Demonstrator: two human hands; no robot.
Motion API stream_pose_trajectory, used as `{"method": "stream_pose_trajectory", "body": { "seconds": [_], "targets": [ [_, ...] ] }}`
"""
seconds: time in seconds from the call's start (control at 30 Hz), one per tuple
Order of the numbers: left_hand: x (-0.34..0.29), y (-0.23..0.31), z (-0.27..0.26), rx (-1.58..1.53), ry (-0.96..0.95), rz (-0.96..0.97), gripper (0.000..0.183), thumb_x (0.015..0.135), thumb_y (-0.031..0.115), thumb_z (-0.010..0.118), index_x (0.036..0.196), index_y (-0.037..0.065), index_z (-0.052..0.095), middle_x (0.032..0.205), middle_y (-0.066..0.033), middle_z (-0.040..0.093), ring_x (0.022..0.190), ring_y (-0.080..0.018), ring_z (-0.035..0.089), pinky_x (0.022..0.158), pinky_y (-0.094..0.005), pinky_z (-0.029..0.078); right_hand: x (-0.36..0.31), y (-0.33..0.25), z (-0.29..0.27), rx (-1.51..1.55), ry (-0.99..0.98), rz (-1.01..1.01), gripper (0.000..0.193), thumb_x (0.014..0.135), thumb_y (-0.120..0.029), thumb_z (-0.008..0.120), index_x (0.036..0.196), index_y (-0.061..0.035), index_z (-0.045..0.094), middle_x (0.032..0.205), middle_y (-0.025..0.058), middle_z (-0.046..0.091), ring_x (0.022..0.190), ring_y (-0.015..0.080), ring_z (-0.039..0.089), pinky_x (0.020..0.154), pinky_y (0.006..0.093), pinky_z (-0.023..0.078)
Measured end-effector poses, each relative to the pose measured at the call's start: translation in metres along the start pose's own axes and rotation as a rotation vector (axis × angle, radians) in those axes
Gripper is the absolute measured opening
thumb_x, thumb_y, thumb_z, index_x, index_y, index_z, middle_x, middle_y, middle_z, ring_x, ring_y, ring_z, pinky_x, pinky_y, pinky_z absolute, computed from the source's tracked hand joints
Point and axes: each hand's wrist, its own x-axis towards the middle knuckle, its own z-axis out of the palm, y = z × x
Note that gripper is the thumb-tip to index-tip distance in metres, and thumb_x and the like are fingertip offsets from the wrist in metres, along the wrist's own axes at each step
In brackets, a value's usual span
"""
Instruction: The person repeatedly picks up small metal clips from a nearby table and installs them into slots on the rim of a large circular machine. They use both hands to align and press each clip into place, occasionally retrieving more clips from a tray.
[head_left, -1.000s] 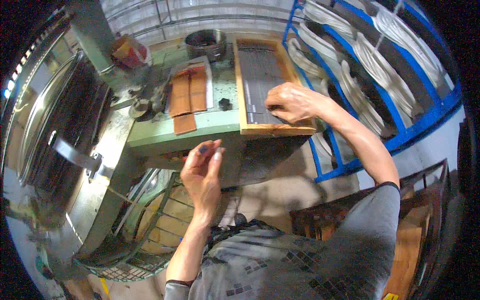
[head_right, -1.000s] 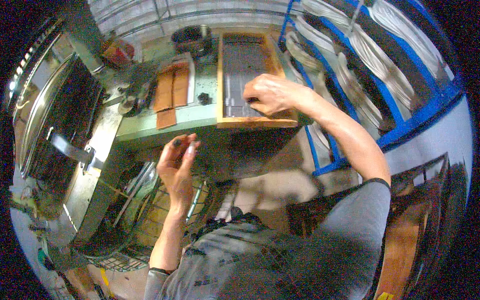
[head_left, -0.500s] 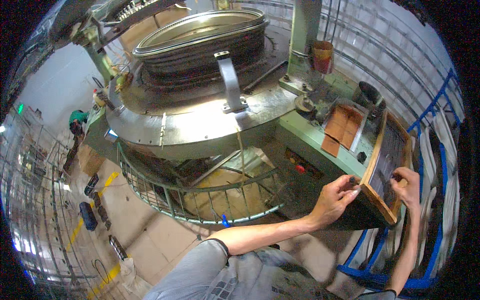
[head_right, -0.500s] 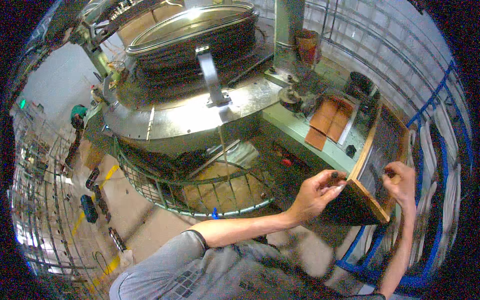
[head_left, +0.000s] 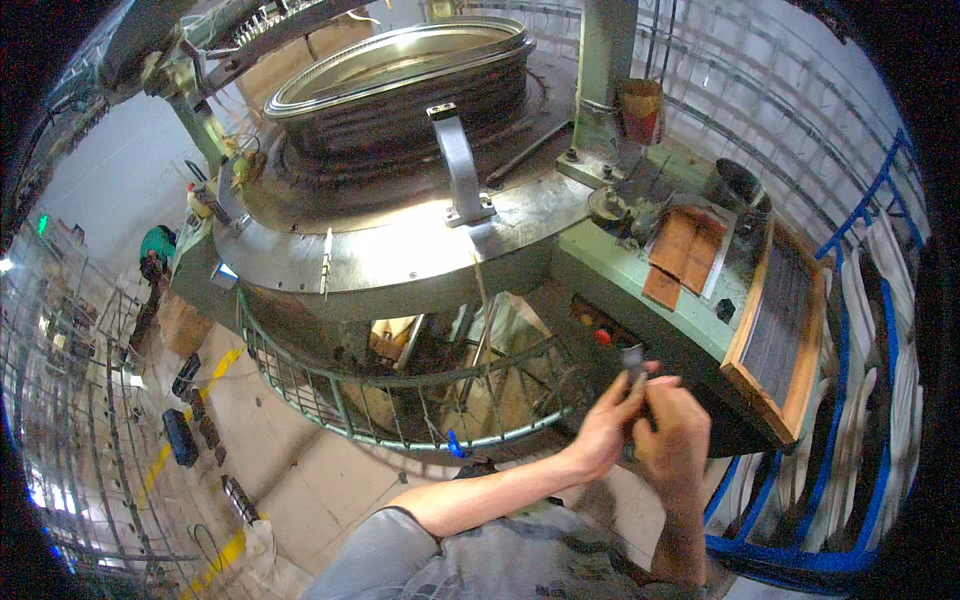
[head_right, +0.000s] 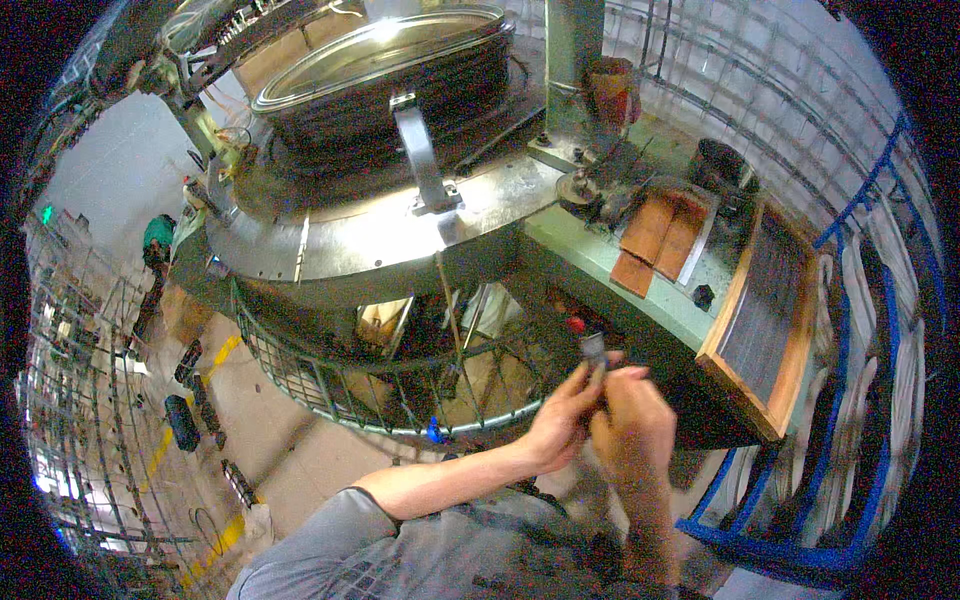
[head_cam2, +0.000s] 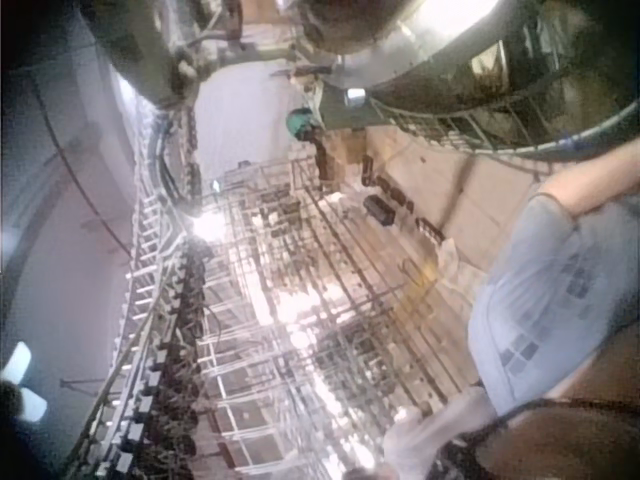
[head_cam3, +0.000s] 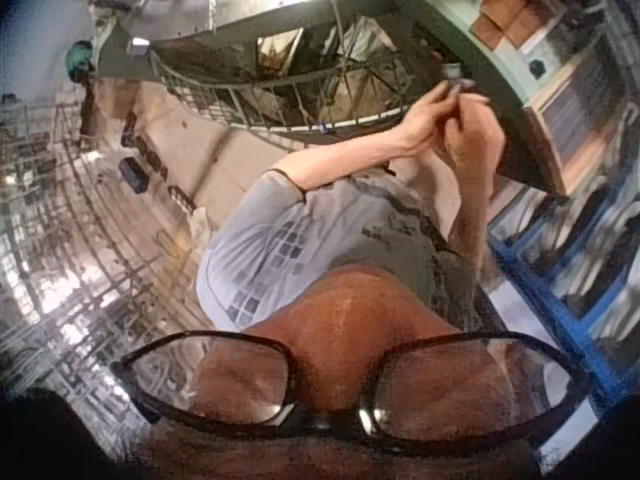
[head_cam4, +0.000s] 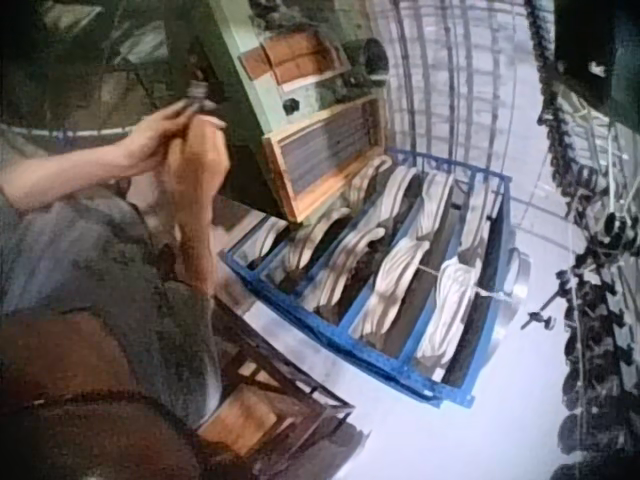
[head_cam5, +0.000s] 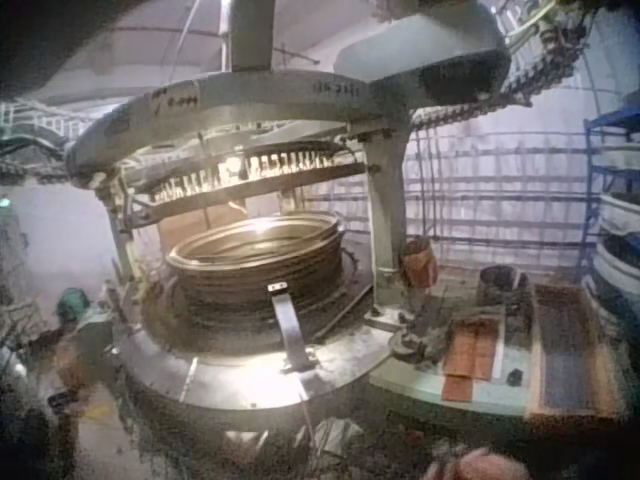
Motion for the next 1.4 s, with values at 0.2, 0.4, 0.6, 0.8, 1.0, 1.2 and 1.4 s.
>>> {"method": "stream_pose_trajectory", "body": {
  "seconds": [0.2,0.4,0.6,0.8,1.0,1.2,1.4],
  "targets": [
    [-0.092,0.017,-0.079,0.0,0.302,-0.248,0.047,0.101,0.009,0.058,0.144,0.007,0.04,0.137,-0.0195,0.058,0.109,-0.0319,0.067,0.094,-0.0506,0.056,-0.034,0.028,0.043,0.299,-0.001,0.138,0.02,0.083,-0.009,0.075,0.099,0.002,0.07,0.095,0.0183,0.072,0.085,0.0325,0.071,0.075,0.0389,0.055],
    [-0.18,0.018,-0.1,-0.094,0.444,-0.319,0.049,0.098,0.007,0.062,0.141,0.009,0.04,0.132,-0.0189,0.061,0.104,-0.036,0.07,0.09,-0.0497,0.059,-0.019,0.07,0.119,0.268,0.098,0.18,0.027,0.087,-0.008,0.072,0.112,0.0006,0.068,0.105,0.0196,0.071,0.093,0.0367,0.07,0.08,0.0412,0.056],
    [-0.222,0.033,-0.105,-0.038,0.307,-0.395,0.053,0.099,0.011,0.063,0.145,0.004,0.038,0.141,-0.0221,0.056,0.113,-0.0368,0.067,0.1,-0.0528,0.054,0.034,0.08,0.173,0.137,0.058,0.234,0.032,0.09,-0.011,0.069,0.12,-0.0006,0.068,0.103,0.022,0.072,0.089,0.0396,0.07,0.076,0.0434,0.055],
    [-0.245,0.071,-0.134,-0.129,0.184,-0.433,0.061,0.1,0.013,0.063,0.151,0.003,0.033,0.144,-0.0203,0.054,0.122,-0.0357,0.062,0.107,-0.0481,0.048,0.043,0.088,0.203,-0.003,0.303,0.102,0.017,0.092,-0.015,0.07,0.105,-0.0063,0.074,0.08,0.0172,0.071,0.069,0.0342,0.069,0.062,0.0437,0.053],
    [-0.275,0.147,-0.199,-0.13,0.04,-0.436,0.06,0.1,0.013,0.063,0.15,0.002,0.033,0.142,-0.0199,0.055,0.122,-0.0346,0.062,0.104,-0.0477,0.05,0.038,0.093,0.231,-0.076,0.367,0.294,0.021,0.092,-0.016,0.072,0.107,-0.0023,0.077,0.099,0.0172,0.075,0.084,0.0317,0.073,0.074,0.0389,0.057],
    [-0.298,0.232,-0.262,-0.073,0.058,-0.442,0.055,0.098,0.015,0.066,0.144,0.002,0.038,0.139,-0.02,0.057,0.12,-0.0336,0.064,0.103,-0.0475,0.051,0.038,0.082,0.242,0.049,0.459,0.423,0.028,0.095,-0.018,0.07,0.115,0.0007,0.074,0.111,0.0176,0.075,0.098,0.0284,0.074,0.087,0.0356,0.055],
    [-0.311,0.274,-0.289,-0.069,0.033,-0.394,0.058,0.099,0.014,0.065,0.148,0.003,0.035,0.138,-0.0243,0.057,0.118,-0.0375,0.064,0.104,-0.0534,0.05,0.036,0.078,0.25,0.064,0.563,0.654,0.033,0.095,-0.026,0.071,0.109,0.0041,0.074,0.098,0.0149,0.076,0.081,0.0214,0.072,0.075,0.035,0.055]
  ]
}}
